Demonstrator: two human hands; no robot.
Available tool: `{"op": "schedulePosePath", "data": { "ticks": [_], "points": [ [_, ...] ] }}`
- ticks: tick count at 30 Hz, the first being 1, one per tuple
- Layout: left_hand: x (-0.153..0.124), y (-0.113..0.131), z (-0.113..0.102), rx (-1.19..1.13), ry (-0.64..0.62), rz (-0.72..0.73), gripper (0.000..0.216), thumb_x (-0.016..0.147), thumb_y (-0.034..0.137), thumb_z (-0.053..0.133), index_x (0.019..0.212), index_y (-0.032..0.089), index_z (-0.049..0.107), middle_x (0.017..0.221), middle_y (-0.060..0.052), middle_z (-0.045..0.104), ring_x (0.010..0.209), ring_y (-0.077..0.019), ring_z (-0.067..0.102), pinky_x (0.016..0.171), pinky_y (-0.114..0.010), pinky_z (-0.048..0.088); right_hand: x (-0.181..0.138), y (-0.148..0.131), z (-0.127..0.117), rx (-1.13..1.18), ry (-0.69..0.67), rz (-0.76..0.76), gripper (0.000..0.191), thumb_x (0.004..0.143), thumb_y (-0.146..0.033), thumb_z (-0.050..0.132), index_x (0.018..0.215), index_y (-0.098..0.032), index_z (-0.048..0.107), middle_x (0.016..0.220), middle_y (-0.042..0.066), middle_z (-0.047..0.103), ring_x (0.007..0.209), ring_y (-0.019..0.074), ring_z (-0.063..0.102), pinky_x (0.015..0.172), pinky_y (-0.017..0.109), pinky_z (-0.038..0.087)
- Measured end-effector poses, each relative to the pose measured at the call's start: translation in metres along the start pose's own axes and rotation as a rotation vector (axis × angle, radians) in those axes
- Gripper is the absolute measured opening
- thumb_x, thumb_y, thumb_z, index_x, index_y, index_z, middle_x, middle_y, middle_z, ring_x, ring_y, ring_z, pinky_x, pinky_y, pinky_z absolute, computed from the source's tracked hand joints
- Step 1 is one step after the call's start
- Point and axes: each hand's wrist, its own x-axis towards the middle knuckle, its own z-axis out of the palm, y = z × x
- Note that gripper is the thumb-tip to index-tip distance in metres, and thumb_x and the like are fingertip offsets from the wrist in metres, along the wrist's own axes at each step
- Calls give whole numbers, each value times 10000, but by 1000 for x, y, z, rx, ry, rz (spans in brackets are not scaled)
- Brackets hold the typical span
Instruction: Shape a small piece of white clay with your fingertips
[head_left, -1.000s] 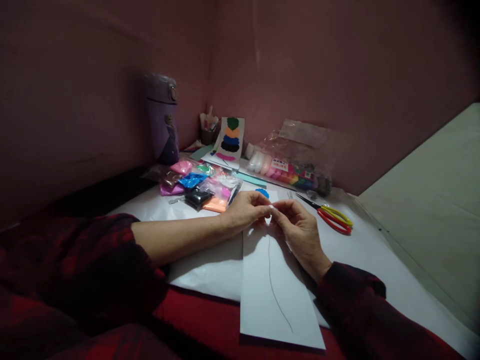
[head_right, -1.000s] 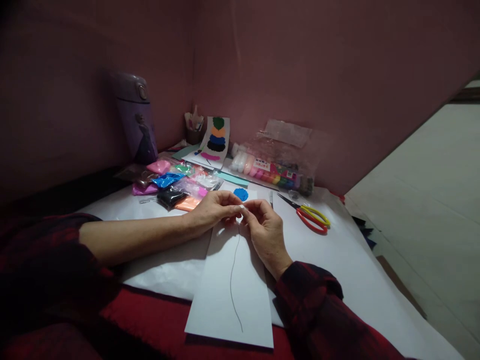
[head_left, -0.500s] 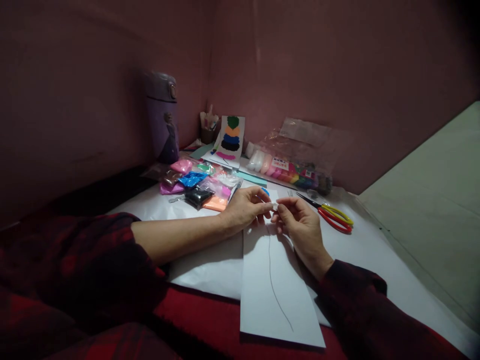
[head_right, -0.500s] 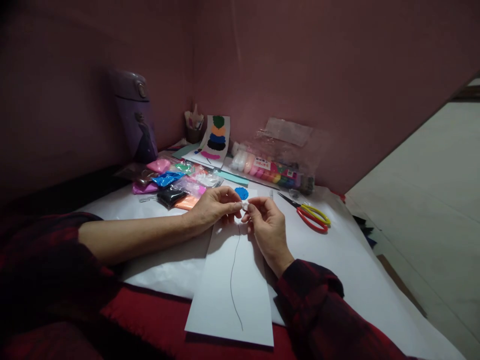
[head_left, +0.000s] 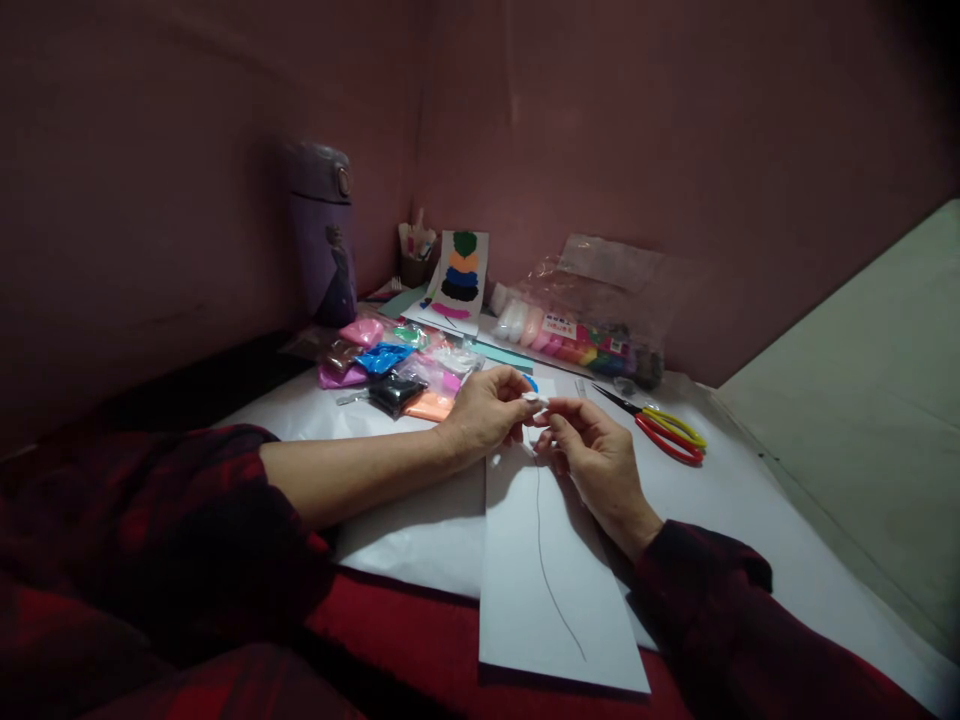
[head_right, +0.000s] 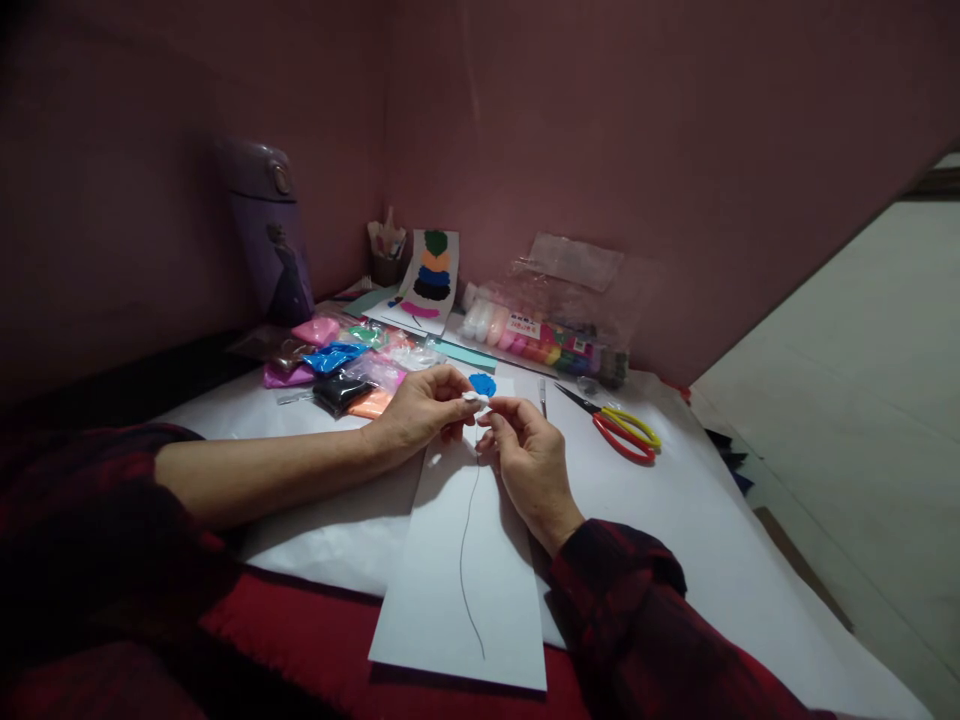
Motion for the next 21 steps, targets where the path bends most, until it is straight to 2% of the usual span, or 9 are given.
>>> {"op": "schedulePosePath", "data": {
  "ticks": [4, 7, 11, 16, 21],
  "points": [
    [0, -2, 1, 59, 12, -12, 176, 743, 99, 664, 700, 145, 500, 427, 69, 523, 316, -64, 461, 323, -155, 340, -3, -5, 0, -50, -55, 1, 151, 869, -268, 609, 944, -150, 665, 580, -21, 617, 425, 66, 480, 400, 194, 351],
    [0, -1, 1, 59, 33, -3, 150, 758, 88, 639, 714, 142, 506, 438, 67, 521, 341, -61, 473, 347, -154, 361, -3, -10, 1, -9, -20, 58, 168, 856, -264, 606, 945, -133, 663, 576, -11, 630, 383, 53, 437, 380, 190, 327],
    [1, -1, 0, 36, 53, 24, 129, 748, 87, 640, 734, 134, 521, 490, 56, 544, 402, -60, 513, 401, -157, 401, -3, -14, 3, 72, 17, 97, 170, 814, -243, 630, 933, -126, 664, 649, 16, 668, 386, 53, 471, 364, 183, 321],
    [1, -5, -2, 158, -6, 29, 142, 730, 202, 686, 750, 127, 567, 568, 31, 582, 450, -62, 516, 432, -177, 410, -4, -15, 4, 88, -37, 121, 167, 806, -226, 624, 931, -123, 663, 563, -6, 639, 373, 71, 514, 354, 172, 328],
    [2, -7, -5, 185, 94, 105, 117, 754, 212, 641, 727, 137, 556, 562, 44, 531, 469, -62, 491, 457, -183, 381, -2, -13, 2, 108, 36, 126, 258, 794, -242, 633, 1024, -131, 594, 743, 45, 718, 408, 109, 602, 310, 163, 309]
  ]
}}
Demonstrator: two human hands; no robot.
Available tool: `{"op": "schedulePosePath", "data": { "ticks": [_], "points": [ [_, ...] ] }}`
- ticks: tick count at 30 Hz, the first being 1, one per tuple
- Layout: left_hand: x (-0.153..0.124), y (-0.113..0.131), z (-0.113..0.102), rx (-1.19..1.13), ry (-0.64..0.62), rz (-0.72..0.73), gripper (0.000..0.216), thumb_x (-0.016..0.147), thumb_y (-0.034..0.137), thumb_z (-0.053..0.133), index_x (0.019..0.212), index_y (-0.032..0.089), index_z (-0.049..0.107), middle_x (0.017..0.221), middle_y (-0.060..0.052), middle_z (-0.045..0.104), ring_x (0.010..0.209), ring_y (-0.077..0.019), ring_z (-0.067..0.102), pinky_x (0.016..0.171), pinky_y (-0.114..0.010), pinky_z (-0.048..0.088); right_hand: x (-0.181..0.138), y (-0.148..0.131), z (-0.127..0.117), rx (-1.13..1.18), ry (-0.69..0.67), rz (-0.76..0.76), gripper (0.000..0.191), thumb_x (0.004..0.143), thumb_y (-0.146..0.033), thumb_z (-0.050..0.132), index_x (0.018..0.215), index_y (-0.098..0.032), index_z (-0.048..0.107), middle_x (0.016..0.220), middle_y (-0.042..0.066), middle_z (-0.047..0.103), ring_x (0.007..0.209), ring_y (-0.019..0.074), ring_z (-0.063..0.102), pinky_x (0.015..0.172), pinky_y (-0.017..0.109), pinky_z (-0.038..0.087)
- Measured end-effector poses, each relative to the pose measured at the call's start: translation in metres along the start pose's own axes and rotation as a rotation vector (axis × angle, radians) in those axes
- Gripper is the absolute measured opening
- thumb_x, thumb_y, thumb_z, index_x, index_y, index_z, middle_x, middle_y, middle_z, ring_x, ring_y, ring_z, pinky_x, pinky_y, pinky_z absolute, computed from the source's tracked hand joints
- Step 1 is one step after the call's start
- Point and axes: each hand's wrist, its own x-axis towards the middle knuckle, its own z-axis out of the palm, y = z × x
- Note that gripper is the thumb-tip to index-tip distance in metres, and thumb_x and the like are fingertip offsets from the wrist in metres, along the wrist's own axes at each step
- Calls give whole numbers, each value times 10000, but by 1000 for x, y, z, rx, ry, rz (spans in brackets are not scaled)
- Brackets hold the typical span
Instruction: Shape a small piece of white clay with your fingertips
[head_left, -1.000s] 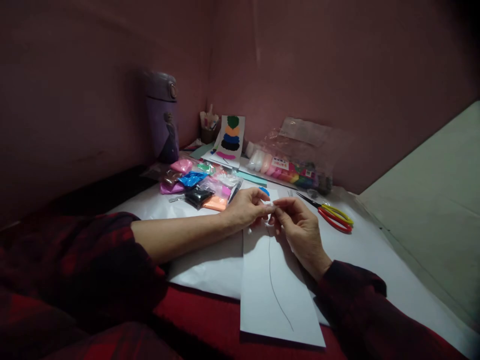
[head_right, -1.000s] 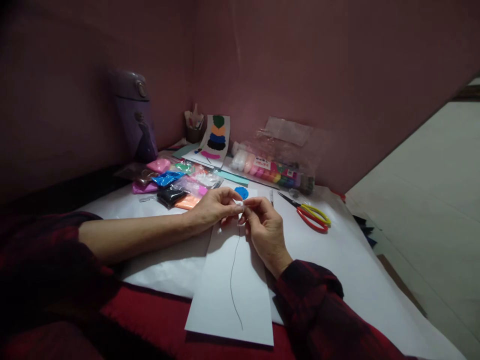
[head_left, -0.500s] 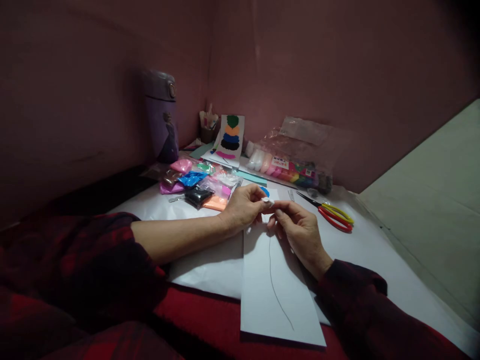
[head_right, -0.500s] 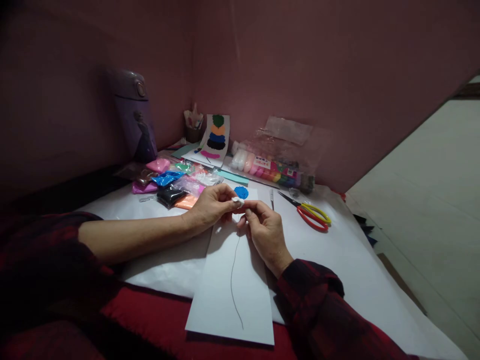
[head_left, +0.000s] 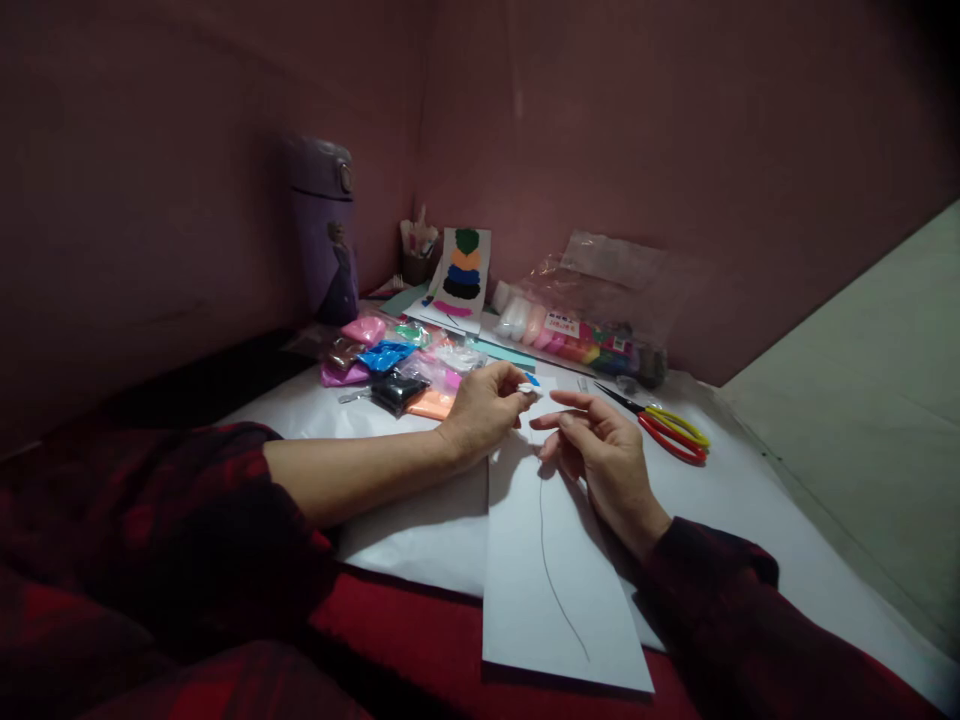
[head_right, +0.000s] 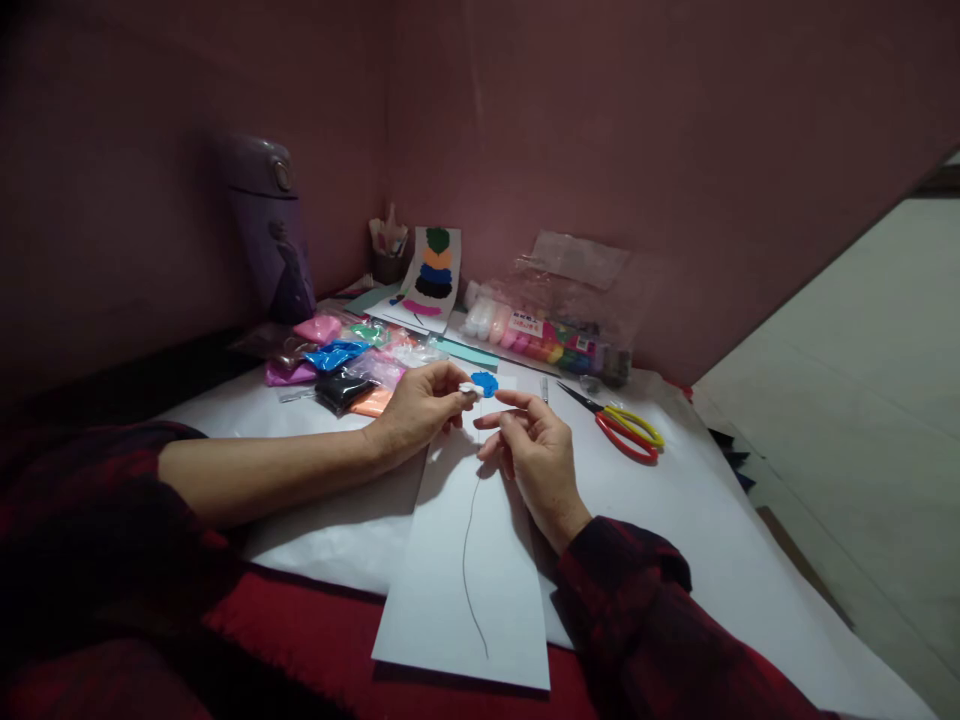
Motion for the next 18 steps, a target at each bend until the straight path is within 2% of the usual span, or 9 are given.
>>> {"op": "schedulePosePath", "data": {
  "ticks": [3, 5, 7, 11, 14, 16, 18],
  "points": [
    [1, -4, -1, 135, -19, 46, 97, 736, 203, 645, 712, 137, 578, 600, 33, 542, 512, -61, 466, 492, -189, 355, 0, -2, 0, 6, 28, 4, 291, 793, -251, 626, 1050, -128, 568, 750, 56, 730, 357, 102, 573, 279, 158, 279],
    [1, -6, -2, 250, -78, 73, 59, 714, 167, 649, 695, 139, 601, 597, 33, 535, 553, -68, 457, 529, -194, 346, -1, -5, 1, 35, 13, 34, 323, 773, -246, 638, 1066, -130, 567, 737, 46, 729, 332, 102, 553, 268, 169, 297],
    [0, -5, -2, 301, -86, 94, 44, 711, 153, 646, 690, 143, 610, 606, 29, 538, 587, -77, 459, 559, -202, 346, -2, -8, 1, 63, 10, 58, 338, 754, -243, 650, 1064, -131, 574, 740, 45, 732, 334, 107, 558, 270, 179, 328],
    [-2, -2, -1, 200, 0, 128, 75, 768, 197, 611, 716, 147, 588, 635, 21, 554, 588, -80, 469, 574, -212, 359, -2, -11, 1, 102, 64, 89, 325, 730, -234, 668, 1024, -125, 585, 777, 75, 750, 339, 95, 558, 276, 154, 290],
    [-2, -3, -1, 209, -51, 170, 71, 739, 175, 636, 692, 148, 590, 603, 34, 538, 564, -70, 449, 563, -204, 343, 0, -12, 0, 138, 71, 108, 348, 711, -227, 679, 1033, -126, 595, 791, 83, 756, 324, 85, 534, 274, 152, 261],
    [-1, -5, -1, 216, -77, 147, 88, 712, 161, 655, 665, 147, 583, 569, 43, 522, 551, -66, 438, 553, -199, 331, 1, -12, -1, 150, 57, 113, 353, 704, -225, 684, 1033, -125, 605, 788, 85, 757, 315, 78, 517, 271, 152, 256],
    [1, -5, -1, 146, -23, 93, 119, 725, 188, 653, 663, 148, 559, 558, 43, 519, 540, -68, 446, 544, -199, 336, 1, -13, -2, 154, 48, 117, 338, 703, -228, 684, 1016, -125, 609, 791, 96, 759, 313, 74, 505, 266, 145, 240]
  ]
}}
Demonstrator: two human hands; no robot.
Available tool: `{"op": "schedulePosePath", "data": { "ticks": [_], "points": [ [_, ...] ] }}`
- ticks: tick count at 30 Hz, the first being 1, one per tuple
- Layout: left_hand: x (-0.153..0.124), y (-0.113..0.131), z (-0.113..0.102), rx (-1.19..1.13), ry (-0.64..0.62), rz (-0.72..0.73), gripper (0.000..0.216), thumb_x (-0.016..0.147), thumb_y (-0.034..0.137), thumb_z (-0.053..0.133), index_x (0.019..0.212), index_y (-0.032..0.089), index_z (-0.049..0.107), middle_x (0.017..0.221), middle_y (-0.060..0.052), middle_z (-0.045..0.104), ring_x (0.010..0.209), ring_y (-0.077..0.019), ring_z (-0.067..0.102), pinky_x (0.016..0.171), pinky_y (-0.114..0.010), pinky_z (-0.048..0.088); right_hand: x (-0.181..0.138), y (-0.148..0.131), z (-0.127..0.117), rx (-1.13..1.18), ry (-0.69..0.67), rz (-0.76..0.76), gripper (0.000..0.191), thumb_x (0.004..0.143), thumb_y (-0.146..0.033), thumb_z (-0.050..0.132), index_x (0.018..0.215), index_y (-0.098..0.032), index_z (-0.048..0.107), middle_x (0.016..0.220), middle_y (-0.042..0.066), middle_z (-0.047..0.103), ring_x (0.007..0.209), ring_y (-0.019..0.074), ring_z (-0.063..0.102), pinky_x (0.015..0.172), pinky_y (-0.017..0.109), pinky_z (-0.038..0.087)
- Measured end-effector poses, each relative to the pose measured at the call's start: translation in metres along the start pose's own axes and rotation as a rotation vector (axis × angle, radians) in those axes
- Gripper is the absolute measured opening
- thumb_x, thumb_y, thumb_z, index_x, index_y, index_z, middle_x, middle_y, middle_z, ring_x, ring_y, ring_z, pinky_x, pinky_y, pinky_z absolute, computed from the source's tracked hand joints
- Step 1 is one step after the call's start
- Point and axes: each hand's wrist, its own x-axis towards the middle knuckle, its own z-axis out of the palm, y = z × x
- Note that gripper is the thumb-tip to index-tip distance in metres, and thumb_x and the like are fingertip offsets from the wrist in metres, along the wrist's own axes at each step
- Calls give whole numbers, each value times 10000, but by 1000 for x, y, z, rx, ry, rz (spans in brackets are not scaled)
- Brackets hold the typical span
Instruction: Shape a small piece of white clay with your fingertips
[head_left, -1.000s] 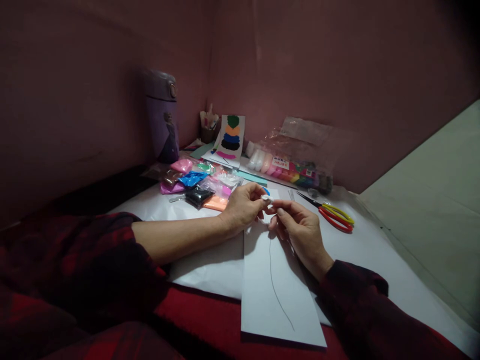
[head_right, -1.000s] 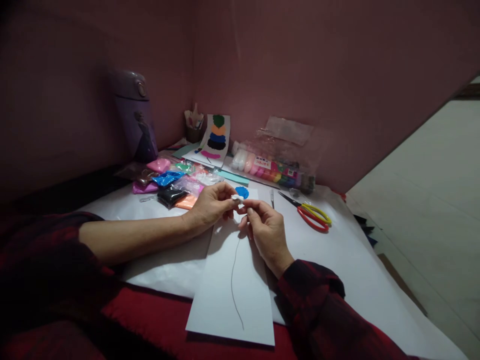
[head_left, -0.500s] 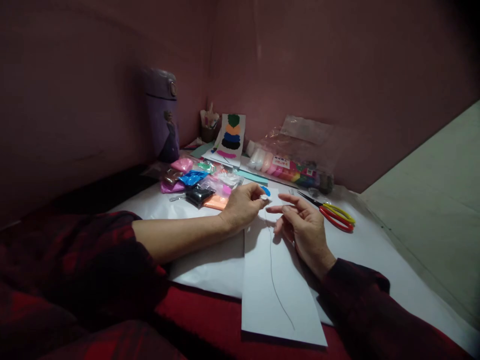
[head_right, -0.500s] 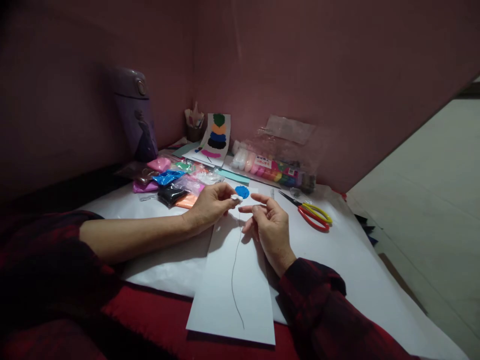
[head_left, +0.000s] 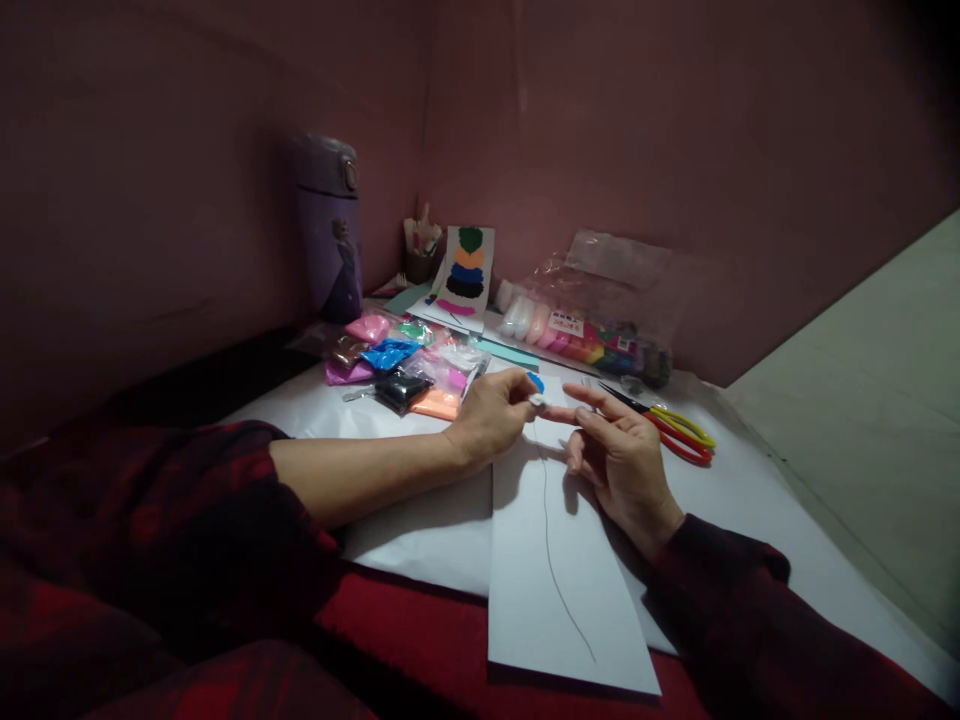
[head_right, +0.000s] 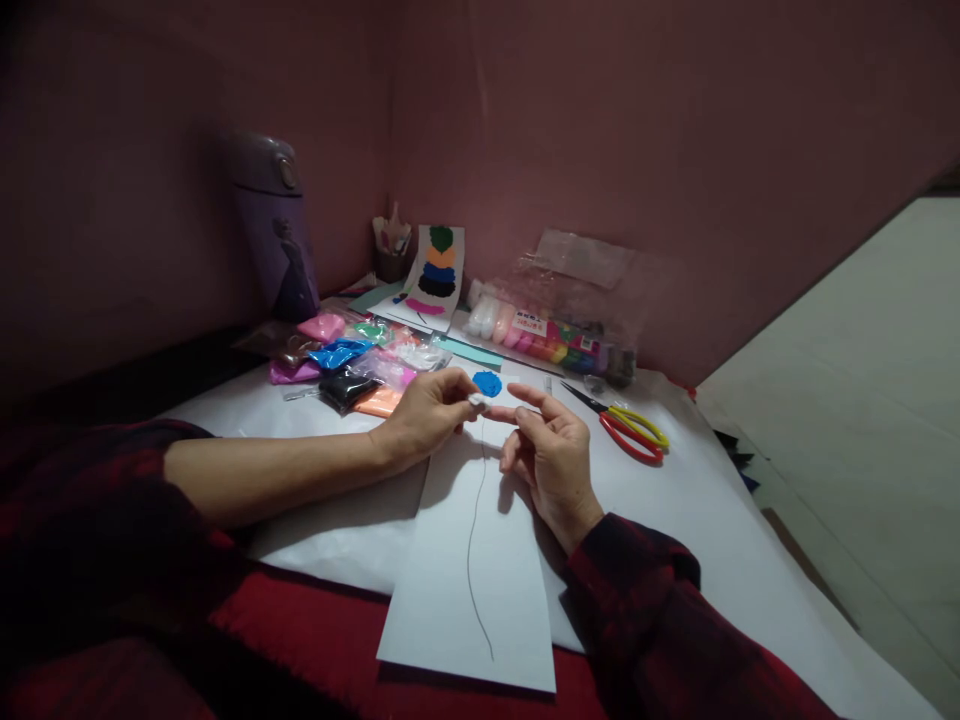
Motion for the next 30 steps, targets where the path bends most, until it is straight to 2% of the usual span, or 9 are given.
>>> {"op": "schedulePosePath", "data": {
  "ticks": [3, 8, 13, 17, 25, 27, 30],
  "points": [
    [1, 0, -1, -59, 71, -18, 120, 754, 206, 629, 685, 150, 548, 585, 33, 538, 549, -74, 462, 550, -205, 351, 0, 0, 0, 15, 4, 3, 326, 705, -235, 683, 1001, -125, 605, 798, 111, 762, 310, 70, 496, 262, 137, 220],
    [-1, 0, -1, 94, -28, 70, 56, 711, 109, 622, 685, 150, 594, 599, 34, 535, 588, -76, 449, 576, -203, 342, 0, 0, -1, 25, -33, 8, 356, 701, -236, 687, 1032, -129, 611, 786, 100, 762, 293, 62, 468, 262, 141, 208],
    [-1, 0, 0, -49, 59, 67, 99, 786, 225, 599, 730, 156, 556, 629, 23, 557, 586, -83, 472, 565, -204, 360, 0, -1, -1, 16, -33, -4, 333, 715, -239, 667, 1026, -145, 597, 788, 91, 762, 308, 69, 482, 267, 145, 206],
    [-3, 0, 0, 104, -33, 110, 49, 723, 117, 613, 720, 161, 593, 628, 34, 550, 597, -77, 459, 582, -200, 348, -1, 0, -1, 18, -31, -9, 342, 700, -228, 667, 1024, -150, 593, 736, 62, 751, 288, 69, 469, 265, 148, 190],
    [0, 2, 0, -105, 10, -14, 119, 800, 245, 598, 758, 155, 532, 581, 31, 550, 525, -71, 487, 544, -196, 370, 1, 1, 0, 24, -35, -73, 308, 722, -214, 660, 1013, -143, 590, 682, 26, 711, 369, 84, 522, 296, 144, 241],
    [-1, 3, 1, -95, -35, 9, 109, 785, 231, 616, 757, 150, 550, 587, 35, 555, 521, -62, 483, 539, -190, 369, 1, 2, 0, 25, -37, -71, 289, 728, -205, 658, 1004, -150, 592, 664, 6, 691, 382, 84, 529, 310, 149, 273],
    [-3, 3, 2, -70, -173, 12, 97, 758, 196, 637, 724, 140, 565, 578, 39, 555, 528, -59, 497, 545, -184, 378, 0, 2, -1, 29, -56, -66, 273, 738, -193, 653, 1002, -160, 592, 612, -28, 649, 382, 86, 536, 347, 166, 343]
  ]
}}
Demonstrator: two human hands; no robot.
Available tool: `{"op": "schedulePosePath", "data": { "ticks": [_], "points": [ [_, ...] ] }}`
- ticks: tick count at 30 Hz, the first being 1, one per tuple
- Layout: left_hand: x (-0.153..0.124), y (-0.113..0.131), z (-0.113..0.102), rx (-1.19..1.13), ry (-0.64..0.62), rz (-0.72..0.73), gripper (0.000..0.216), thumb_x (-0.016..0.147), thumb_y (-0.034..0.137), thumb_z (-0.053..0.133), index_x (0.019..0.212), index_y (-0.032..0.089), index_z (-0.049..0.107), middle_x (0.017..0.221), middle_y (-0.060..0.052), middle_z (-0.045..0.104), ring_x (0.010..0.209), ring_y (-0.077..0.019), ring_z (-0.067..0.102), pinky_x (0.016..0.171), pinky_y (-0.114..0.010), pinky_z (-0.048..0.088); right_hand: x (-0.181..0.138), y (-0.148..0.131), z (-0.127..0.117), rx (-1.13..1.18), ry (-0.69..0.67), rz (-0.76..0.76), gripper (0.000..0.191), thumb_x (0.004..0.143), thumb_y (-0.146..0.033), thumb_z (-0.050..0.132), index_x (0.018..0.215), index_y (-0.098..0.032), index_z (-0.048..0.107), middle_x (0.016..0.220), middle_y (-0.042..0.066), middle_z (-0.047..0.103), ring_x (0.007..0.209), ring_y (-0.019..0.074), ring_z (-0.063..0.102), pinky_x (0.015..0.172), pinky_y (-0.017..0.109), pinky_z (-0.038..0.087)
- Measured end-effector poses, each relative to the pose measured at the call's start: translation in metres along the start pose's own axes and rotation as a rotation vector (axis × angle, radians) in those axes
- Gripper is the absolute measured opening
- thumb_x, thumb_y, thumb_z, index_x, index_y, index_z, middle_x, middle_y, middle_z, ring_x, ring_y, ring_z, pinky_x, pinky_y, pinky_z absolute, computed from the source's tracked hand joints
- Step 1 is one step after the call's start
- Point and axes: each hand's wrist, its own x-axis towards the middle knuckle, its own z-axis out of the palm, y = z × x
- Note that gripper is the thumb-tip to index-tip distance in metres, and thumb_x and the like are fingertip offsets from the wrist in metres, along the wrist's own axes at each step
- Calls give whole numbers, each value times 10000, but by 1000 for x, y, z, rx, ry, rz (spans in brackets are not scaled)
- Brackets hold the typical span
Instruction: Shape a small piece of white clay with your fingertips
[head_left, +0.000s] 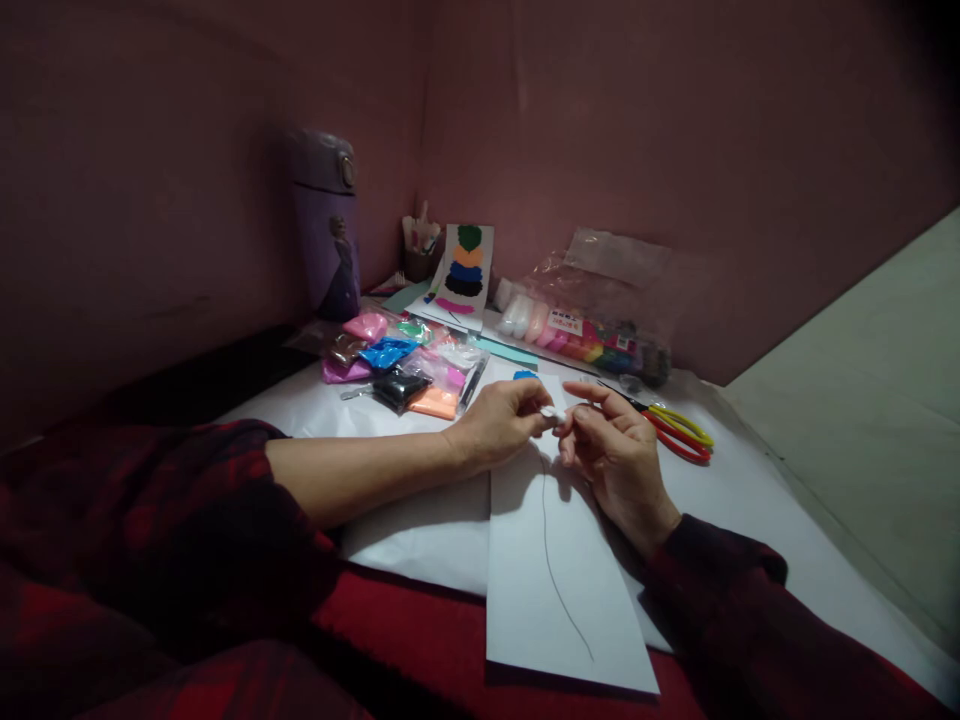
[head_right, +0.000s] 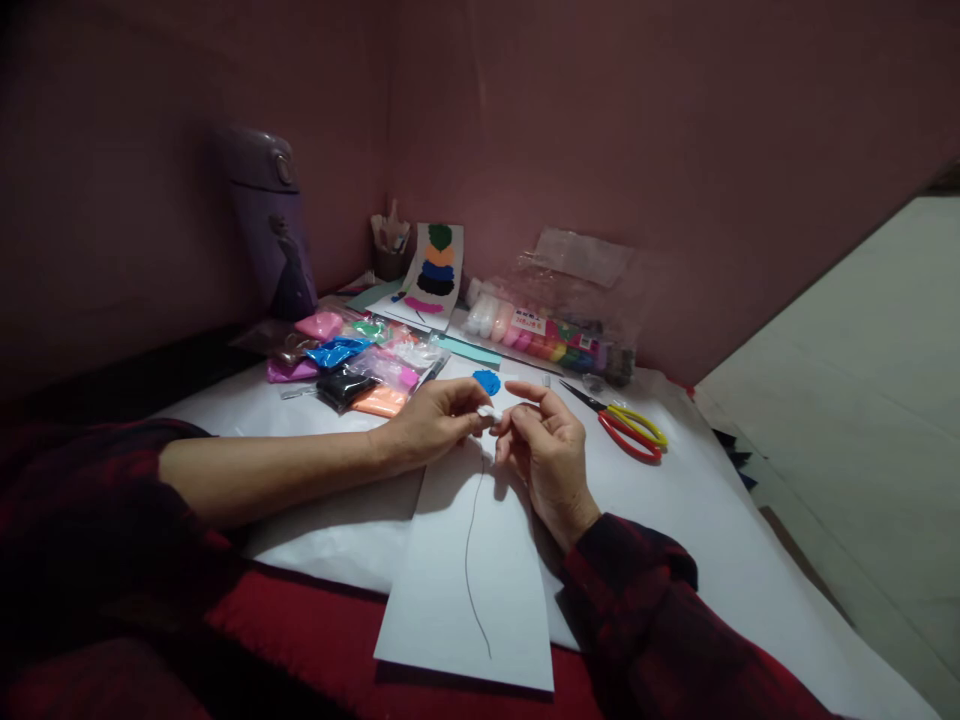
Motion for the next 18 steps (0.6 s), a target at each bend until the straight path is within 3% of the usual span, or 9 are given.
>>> {"op": "schedulePosePath", "data": {
  "ticks": [2, 6, 11, 16, 18],
  "points": [
    [0, 0, 1, -12, -17, -12, 103, 766, 197, 630, 724, 141, 555, 570, 39, 553, 533, -62, 511, 550, -185, 390, -1, 0, 0, -3, -5, 4, 276, 743, -197, 654, 1009, -162, 589, 608, -34, 642, 384, 88, 540, 359, 172, 359],
    [0, 1, -1, -19, 90, 51, 106, 802, 230, 603, 768, 143, 553, 579, 39, 549, 522, -58, 493, 540, -185, 387, 0, 2, -1, -25, 20, 12, 296, 737, -209, 664, 1016, -155, 580, 668, -3, 683, 386, 85, 538, 333, 161, 326],
    [-1, 0, -1, 97, 4, 61, 129, 749, 221, 661, 716, 134, 572, 586, 30, 557, 534, -58, 483, 528, -183, 372, 2, 4, -2, -11, 28, -16, 329, 709, -210, 686, 1014, -151, 579, 619, -27, 655, 374, 97, 547, 298, 151, 288],
    [0, -3, -2, -15, 126, 89, 147, 808, 275, 605, 769, 144, 550, 595, 26, 556, 545, -70, 523, 528, -187, 394, 2, 4, 0, 6, 57, -41, 292, 720, -200, 667, 988, -141, 567, 672, 27, 705, 387, 93, 542, 286, 140, 270],
    [1, -4, -2, 0, 119, 112, 126, 799, 251, 612, 770, 143, 555, 598, 27, 560, 550, -67, 527, 534, -183, 397, 2, 3, 0, 8, 65, -45, 288, 719, -196, 663, 985, -140, 567, 664, 26, 703, 381, 91, 537, 284, 138, 270]
  ]
}}
